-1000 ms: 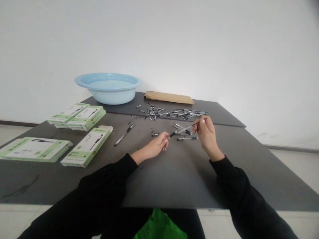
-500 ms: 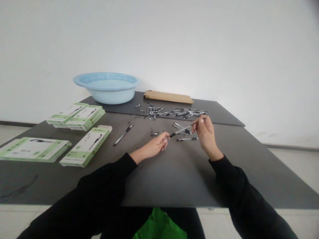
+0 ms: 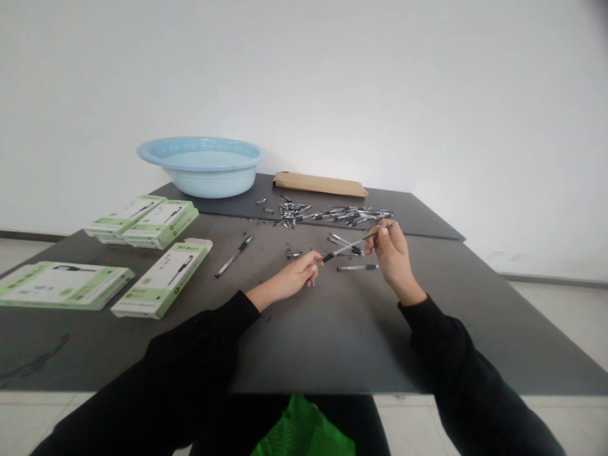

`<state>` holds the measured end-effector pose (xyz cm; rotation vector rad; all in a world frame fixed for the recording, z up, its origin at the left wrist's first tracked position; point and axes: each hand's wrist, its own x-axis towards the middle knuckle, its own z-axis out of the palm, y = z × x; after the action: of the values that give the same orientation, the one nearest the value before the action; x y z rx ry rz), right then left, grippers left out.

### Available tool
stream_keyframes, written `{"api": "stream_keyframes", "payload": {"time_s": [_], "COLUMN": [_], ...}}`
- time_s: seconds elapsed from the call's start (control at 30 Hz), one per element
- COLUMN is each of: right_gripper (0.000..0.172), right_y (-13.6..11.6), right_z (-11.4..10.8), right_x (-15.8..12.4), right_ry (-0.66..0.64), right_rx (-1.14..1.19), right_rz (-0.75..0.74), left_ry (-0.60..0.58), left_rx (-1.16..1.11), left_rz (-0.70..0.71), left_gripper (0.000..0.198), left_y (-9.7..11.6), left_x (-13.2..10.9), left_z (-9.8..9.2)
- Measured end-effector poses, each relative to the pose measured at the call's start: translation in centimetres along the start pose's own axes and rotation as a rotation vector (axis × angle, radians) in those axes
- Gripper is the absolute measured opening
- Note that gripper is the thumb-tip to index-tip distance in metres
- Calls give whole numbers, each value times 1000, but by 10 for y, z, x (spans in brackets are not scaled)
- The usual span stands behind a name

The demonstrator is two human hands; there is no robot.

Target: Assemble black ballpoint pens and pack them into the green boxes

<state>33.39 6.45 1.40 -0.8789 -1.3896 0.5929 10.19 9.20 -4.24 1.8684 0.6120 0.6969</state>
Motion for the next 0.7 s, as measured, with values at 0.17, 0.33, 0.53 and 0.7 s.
{"api": "stream_keyframes", "payload": {"time_s": [0.17,0.33,0.53,0.7], "right_gripper": [25,24,25,26], "right_y": [-1,-2,-5,-6], "right_z": [2,3,2,-1], "right_x": [-1,-2,-2,-1], "right_ry": [-7,-8,-46,-71], "right_rx": [-3,-16,4,4], "right_rz": [10,7,19,25], "left_ry": [-13,-8,-18,-62], "left_rx": [-59,-84,-149,-297], "left_rz": [-5,0,-16,-39], "left_gripper": [18,18,20,21], "left_y": [-3,-3,-8,-13], "left_x": [1,1,2,5], "left_z": [-1,-2,-2,-3]}}
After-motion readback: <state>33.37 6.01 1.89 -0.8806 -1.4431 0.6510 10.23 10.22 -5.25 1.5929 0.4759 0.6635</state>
